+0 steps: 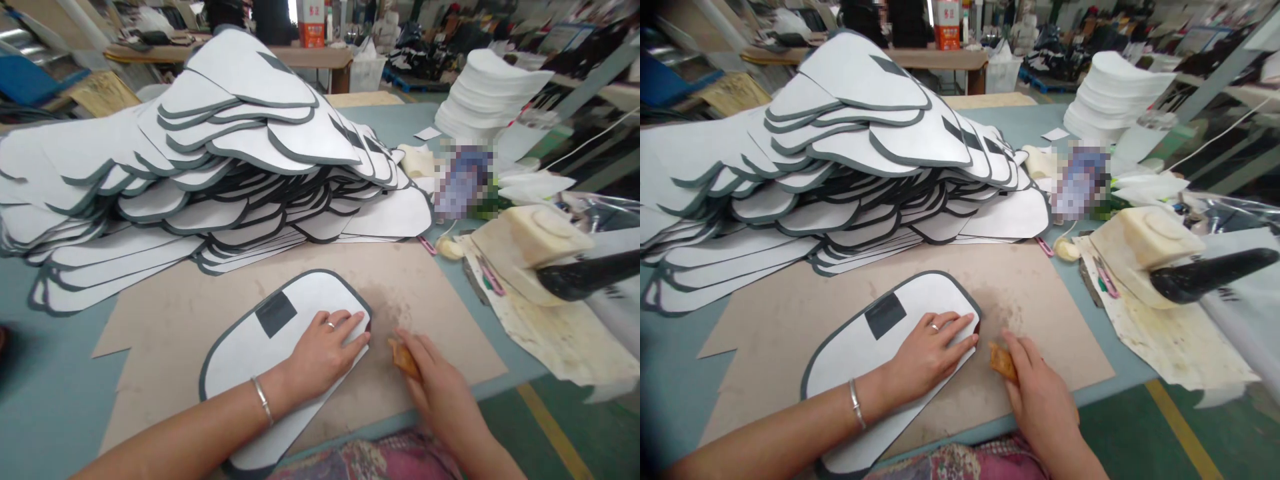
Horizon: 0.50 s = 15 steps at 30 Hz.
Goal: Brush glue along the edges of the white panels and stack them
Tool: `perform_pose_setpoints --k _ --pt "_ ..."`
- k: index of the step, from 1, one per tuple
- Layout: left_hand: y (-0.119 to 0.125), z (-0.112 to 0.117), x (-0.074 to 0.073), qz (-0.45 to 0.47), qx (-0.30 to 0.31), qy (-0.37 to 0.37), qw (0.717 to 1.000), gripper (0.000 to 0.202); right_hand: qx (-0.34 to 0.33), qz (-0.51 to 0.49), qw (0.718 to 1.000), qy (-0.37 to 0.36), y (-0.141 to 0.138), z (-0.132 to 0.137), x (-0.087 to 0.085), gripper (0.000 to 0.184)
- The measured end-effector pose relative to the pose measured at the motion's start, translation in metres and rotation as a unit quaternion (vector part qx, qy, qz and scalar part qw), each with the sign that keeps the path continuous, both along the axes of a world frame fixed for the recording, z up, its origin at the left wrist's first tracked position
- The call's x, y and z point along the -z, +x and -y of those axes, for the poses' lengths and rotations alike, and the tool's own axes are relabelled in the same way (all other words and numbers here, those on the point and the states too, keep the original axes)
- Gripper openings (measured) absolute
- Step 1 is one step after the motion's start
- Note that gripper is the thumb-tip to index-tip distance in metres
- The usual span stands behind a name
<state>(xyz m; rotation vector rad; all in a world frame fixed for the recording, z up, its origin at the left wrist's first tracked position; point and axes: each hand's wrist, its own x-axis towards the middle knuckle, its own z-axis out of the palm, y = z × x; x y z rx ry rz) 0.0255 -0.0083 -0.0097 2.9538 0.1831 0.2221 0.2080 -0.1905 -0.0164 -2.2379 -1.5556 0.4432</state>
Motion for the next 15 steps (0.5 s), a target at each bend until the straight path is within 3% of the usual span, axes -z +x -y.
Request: perform_pose_setpoints --k 3,5,7,9,11,13,15 --pt "-0.006 -0.002 0.001 0.019 0.027 0.013 0.999 0.033 0.119 -0.081 0.985 0.096 0.024 -0.002 0.006 0.054" --pt "-0.009 -0.003 0.002 0.027 0.035 0.015 0.999 0.032 0.13 -0.122 0.977 0.119 0.045 -0.004 0.006 0.046" --pt "-0.01 -0.003 0.003 0.034 0.04 0.011 0.999 0.031 0.101 -0.118 0.982 0.107 0.075 -0.008 -0.002 0.042" --pt "-0.011 -0.004 0.005 0.042 0.048 0.0 0.998 0.03 0.063 -0.032 0.993 0.096 0.11 -0.015 -0.02 0.04" --pt "-0.011 -0.005 0.006 0.055 0.057 -0.013 0.997 0.028 0.054 0.117 0.99 0.052 0.144 -0.028 -0.043 0.038" --pt "-0.012 -0.006 0.006 0.07 0.059 -0.023 0.996 0.027 0.08 0.255 0.963 -0.03 0.172 -0.048 -0.064 0.04" --pt "-0.012 -0.006 0.005 0.077 0.053 -0.028 0.995 0.025 0.082 0.308 0.943 -0.097 0.193 -0.071 -0.077 0.041"
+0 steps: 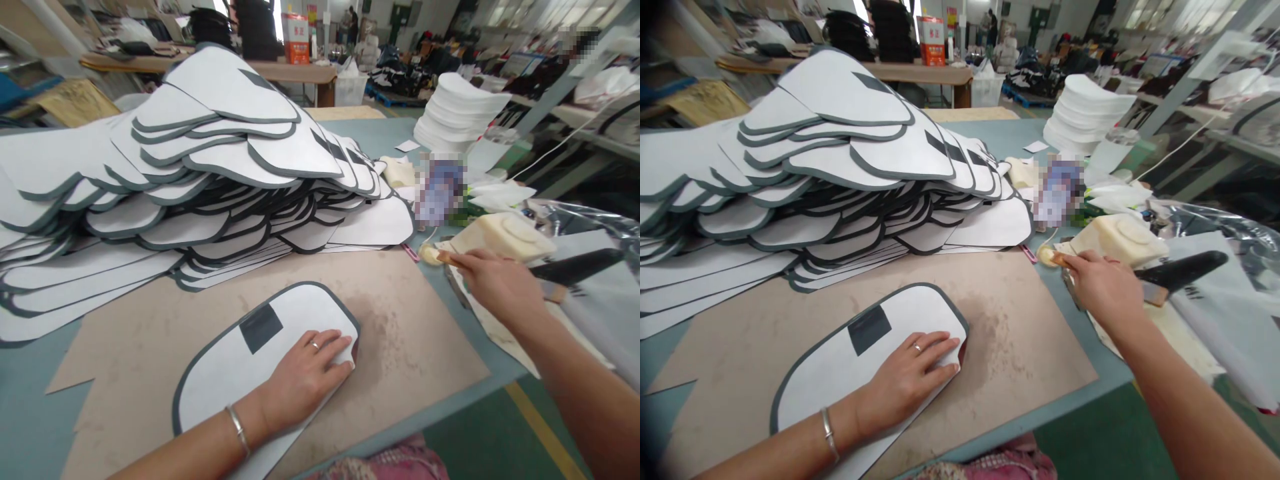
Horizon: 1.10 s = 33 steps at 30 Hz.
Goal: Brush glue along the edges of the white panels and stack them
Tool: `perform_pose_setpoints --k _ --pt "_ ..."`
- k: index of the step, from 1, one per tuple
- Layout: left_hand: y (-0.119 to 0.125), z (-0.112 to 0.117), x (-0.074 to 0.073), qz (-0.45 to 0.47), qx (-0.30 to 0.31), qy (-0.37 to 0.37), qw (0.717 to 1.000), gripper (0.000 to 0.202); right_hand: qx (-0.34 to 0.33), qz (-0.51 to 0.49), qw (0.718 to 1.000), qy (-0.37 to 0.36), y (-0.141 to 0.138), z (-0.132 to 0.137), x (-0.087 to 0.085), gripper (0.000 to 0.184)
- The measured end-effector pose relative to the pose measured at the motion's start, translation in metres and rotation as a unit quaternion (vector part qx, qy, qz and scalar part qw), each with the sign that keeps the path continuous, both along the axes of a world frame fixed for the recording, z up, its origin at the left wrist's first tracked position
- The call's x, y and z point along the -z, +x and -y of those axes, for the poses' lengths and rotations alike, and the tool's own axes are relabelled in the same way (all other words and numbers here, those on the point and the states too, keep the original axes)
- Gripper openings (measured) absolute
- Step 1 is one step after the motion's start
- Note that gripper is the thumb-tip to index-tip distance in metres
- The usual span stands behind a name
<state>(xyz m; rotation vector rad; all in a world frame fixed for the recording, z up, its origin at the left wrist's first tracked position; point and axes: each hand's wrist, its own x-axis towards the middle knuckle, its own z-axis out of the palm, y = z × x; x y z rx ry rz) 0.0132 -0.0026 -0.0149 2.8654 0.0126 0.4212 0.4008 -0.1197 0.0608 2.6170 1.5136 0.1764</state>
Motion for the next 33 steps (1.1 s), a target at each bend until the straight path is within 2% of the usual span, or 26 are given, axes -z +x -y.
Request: perform_pose_setpoints --k 2,5,7,10,12,14,18,21,24,27,33 --pt "0.0 0.001 -0.001 -0.002 -0.011 -0.003 1.0 0.024 0.005 -0.001 1.0 -0.029 0.014 -0.022 -0.002 0.04" --pt "0.0 0.003 -0.003 -0.009 -0.024 -0.009 1.0 0.024 0.018 -0.021 0.998 -0.05 0.026 -0.047 0.006 0.036" --pt "-0.001 0.004 -0.003 -0.014 -0.035 -0.013 0.999 0.026 0.033 -0.031 0.997 -0.059 0.029 -0.053 0.01 0.032" --pt "0.0 0.004 -0.001 -0.03 -0.074 -0.021 0.997 0.034 0.034 -0.038 0.997 -0.051 0.023 -0.045 0.006 0.032" --pt "0.004 0.005 0.001 -0.046 -0.097 -0.026 0.994 0.04 0.017 -0.041 0.998 -0.034 0.006 -0.031 0.004 0.037" --pt "0.009 0.006 0.004 -0.065 -0.109 -0.027 0.992 0.046 -0.018 -0.06 0.998 -0.023 -0.022 -0.012 0.008 0.04" --pt "0.023 0.012 0.009 -0.087 -0.133 -0.013 0.987 0.051 -0.126 -0.167 0.978 0.003 -0.103 0.027 0.037 0.039" --pt "0.028 0.019 0.01 -0.084 -0.148 0.001 0.985 0.049 -0.147 -0.179 0.973 0.019 -0.163 0.055 0.058 0.042" --pt "0.025 0.026 0.008 -0.09 -0.145 0.006 0.985 0.048 -0.153 -0.173 0.972 0.032 -0.205 0.078 0.064 0.049" --pt "0.018 0.031 0.005 -0.103 -0.125 -0.002 0.987 0.048 -0.135 -0.156 0.978 0.032 -0.221 0.086 0.058 0.054" --pt "0.004 0.026 -0.002 -0.111 -0.088 -0.044 0.989 0.047 -0.132 -0.136 0.982 -0.002 -0.218 0.078 0.05 0.056"
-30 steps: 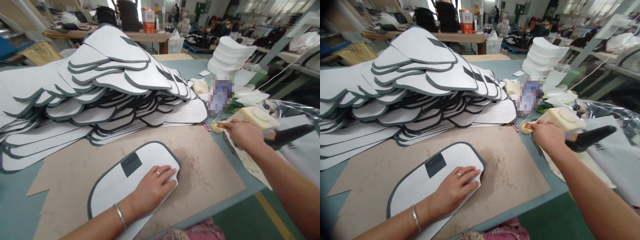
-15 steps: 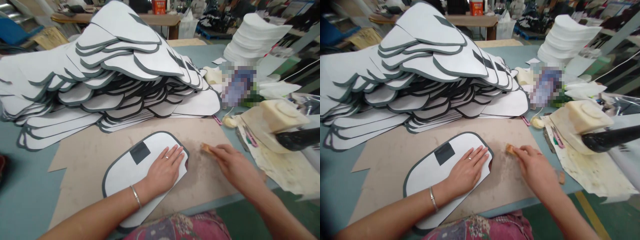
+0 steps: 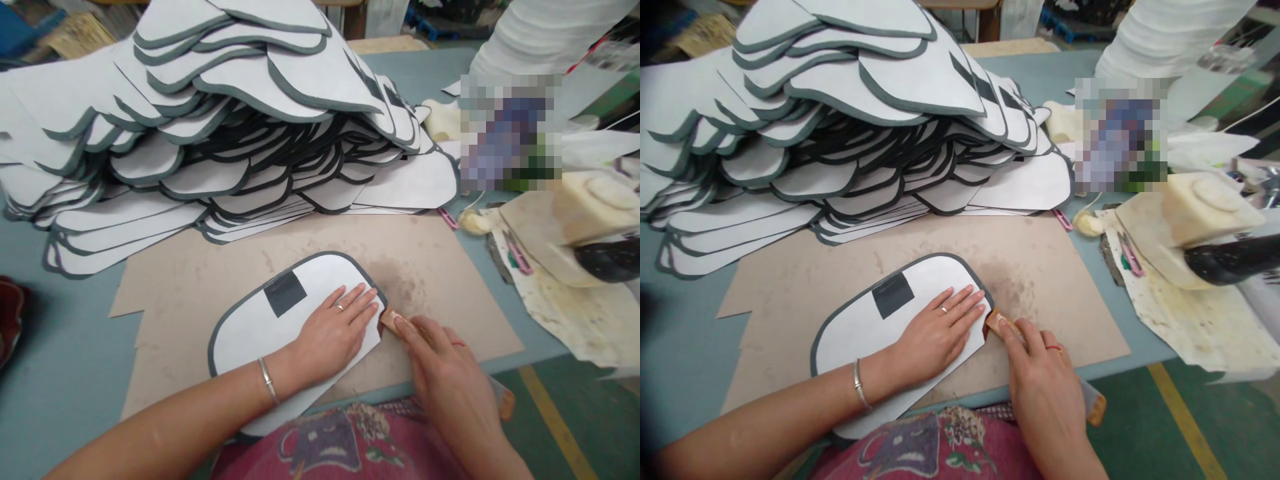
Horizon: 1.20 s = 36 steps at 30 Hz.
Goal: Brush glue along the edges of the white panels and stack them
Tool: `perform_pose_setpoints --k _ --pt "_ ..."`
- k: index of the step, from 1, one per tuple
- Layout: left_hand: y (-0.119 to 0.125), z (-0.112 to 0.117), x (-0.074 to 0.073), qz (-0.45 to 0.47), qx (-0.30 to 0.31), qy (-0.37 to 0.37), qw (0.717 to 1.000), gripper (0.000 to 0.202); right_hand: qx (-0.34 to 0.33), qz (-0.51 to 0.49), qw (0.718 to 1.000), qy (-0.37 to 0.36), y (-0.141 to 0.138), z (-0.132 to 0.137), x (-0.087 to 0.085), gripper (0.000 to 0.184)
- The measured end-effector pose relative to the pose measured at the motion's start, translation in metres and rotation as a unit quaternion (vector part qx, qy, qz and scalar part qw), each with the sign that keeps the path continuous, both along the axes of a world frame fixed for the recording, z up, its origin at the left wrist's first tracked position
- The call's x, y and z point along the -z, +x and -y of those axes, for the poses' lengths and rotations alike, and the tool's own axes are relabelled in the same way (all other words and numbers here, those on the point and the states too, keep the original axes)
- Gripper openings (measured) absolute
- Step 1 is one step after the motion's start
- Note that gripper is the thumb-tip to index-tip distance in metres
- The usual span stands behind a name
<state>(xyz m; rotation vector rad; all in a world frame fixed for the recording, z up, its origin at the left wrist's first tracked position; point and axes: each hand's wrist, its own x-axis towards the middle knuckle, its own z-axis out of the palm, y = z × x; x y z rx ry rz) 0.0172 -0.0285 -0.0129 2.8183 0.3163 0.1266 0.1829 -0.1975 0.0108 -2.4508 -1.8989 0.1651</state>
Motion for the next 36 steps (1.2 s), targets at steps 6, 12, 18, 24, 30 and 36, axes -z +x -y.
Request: perform_pose_setpoints --k 6,12,18,24,30,36 --pt "-0.022 -0.005 -0.009 -0.009 0.051 -0.05 0.997 0.049 -0.062 -0.022 0.998 0.0 -0.006 0.011 0.0 0.062" --pt "-0.023 -0.005 -0.007 0.004 0.058 -0.056 0.997 0.053 -0.093 -0.012 0.996 -0.004 0.003 0.003 -0.006 0.065" --pt "-0.024 -0.005 -0.006 0.025 0.055 -0.087 0.994 0.05 -0.124 0.003 0.992 -0.036 0.02 -0.007 -0.01 0.064" --pt "-0.025 -0.002 -0.008 0.025 -0.003 -0.065 0.998 0.04 -0.196 0.017 0.98 -0.041 0.038 -0.032 -0.013 0.062" --pt "-0.023 0.0 0.001 0.059 -0.071 -0.042 0.995 0.038 -0.213 0.068 0.975 -0.011 0.042 -0.054 -0.009 0.049" --pt "-0.021 0.001 -0.003 0.04 -0.123 -0.044 0.991 0.035 -0.214 0.041 0.976 -0.003 0.046 -0.093 -0.006 0.054"
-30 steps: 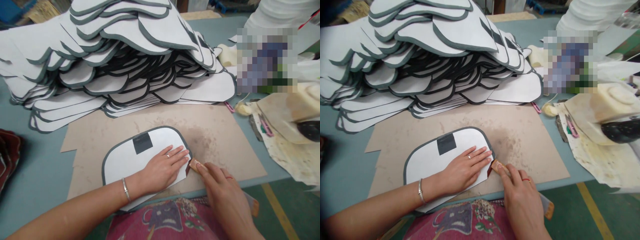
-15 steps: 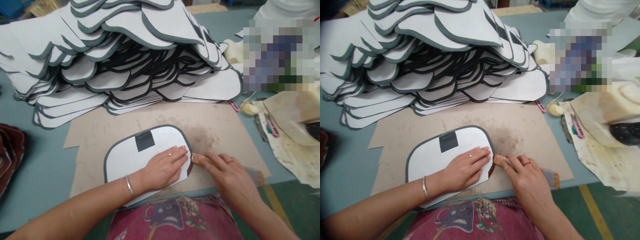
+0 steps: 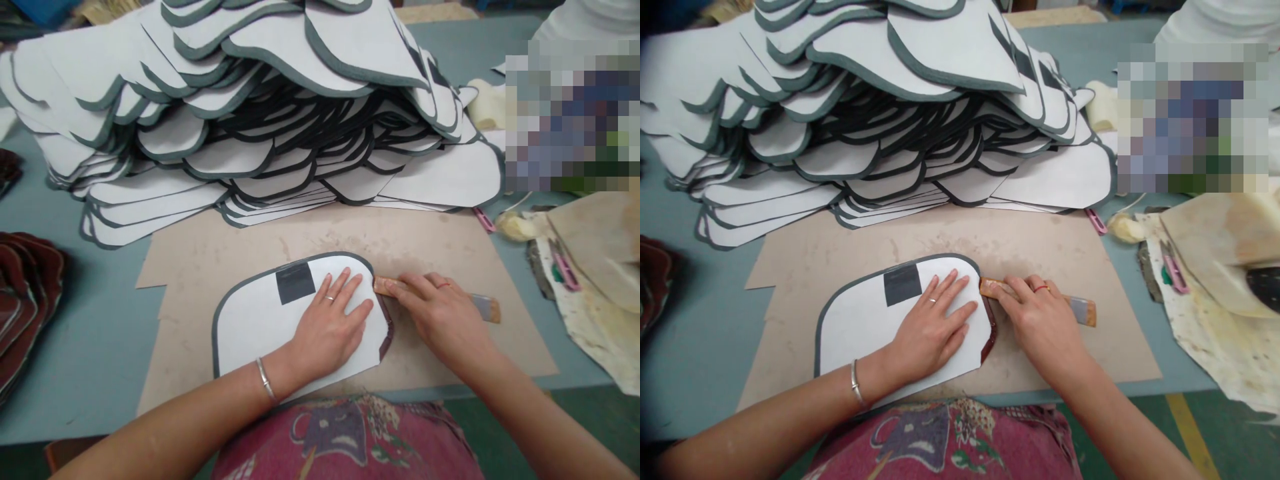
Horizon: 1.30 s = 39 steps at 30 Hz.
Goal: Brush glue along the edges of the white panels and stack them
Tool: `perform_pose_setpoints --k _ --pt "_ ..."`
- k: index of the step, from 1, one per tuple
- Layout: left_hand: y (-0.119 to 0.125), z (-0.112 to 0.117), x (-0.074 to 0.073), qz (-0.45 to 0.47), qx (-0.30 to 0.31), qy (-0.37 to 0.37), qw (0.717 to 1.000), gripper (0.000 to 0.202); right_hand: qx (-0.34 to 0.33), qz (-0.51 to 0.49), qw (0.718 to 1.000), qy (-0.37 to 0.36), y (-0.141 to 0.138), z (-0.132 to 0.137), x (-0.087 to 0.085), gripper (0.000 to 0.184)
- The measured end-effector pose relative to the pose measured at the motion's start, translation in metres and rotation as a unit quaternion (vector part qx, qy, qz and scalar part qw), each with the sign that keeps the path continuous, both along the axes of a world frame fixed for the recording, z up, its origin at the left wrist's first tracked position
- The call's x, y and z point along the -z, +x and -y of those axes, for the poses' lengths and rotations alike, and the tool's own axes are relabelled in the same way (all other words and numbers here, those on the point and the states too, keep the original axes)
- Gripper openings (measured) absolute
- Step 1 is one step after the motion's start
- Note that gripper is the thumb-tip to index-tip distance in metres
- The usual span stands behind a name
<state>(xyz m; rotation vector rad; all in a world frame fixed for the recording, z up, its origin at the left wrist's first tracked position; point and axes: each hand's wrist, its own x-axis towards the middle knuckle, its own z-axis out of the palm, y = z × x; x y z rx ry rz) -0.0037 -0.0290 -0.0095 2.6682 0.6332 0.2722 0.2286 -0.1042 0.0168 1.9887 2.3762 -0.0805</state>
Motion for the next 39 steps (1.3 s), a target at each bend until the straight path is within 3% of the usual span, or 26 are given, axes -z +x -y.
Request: perform_pose_setpoints --k 3,5,10,13,15,19,25,28,32,39 --pt "-0.004 -0.011 -0.001 0.001 0.022 -0.014 1.0 0.034 0.002 -0.008 1.0 0.021 0.002 -0.016 0.003 0.049" --pt "-0.007 -0.023 -0.001 0.014 0.06 -0.02 0.998 0.032 0.011 -0.019 0.999 0.027 0.0 -0.012 0.006 0.047" --pt "-0.007 -0.041 -0.004 0.031 0.19 -0.042 0.98 0.033 0.082 -0.036 0.995 0.035 -0.025 0.05 0.012 0.051" --pt "-0.003 -0.034 -0.007 0.017 0.209 -0.05 0.977 0.035 0.128 -0.036 0.99 0.039 -0.044 0.086 0.014 0.056" --pt "-0.001 -0.027 -0.008 0.007 0.206 -0.049 0.977 0.036 0.143 -0.037 0.988 0.035 -0.053 0.095 0.014 0.056" --pt "-0.003 -0.018 -0.007 -0.006 0.166 -0.048 0.985 0.043 0.145 -0.036 0.988 0.024 -0.049 0.088 0.012 0.055" --pt "-0.002 -0.018 -0.007 0.0 0.154 -0.062 0.986 0.041 0.083 -0.023 0.996 0.022 -0.017 0.061 0.008 0.057" --pt "-0.004 -0.022 -0.009 0.005 0.176 -0.064 0.982 0.037 0.063 -0.029 0.998 0.013 -0.017 0.059 0.004 0.055" --pt "-0.012 -0.027 -0.006 0.026 0.247 -0.073 0.966 0.03 0.063 -0.027 0.997 0.025 -0.036 0.078 0.003 0.06" --pt "-0.024 -0.026 -0.001 0.066 0.273 -0.103 0.954 0.045 0.051 -0.035 0.998 0.033 -0.045 0.088 0.004 0.055"
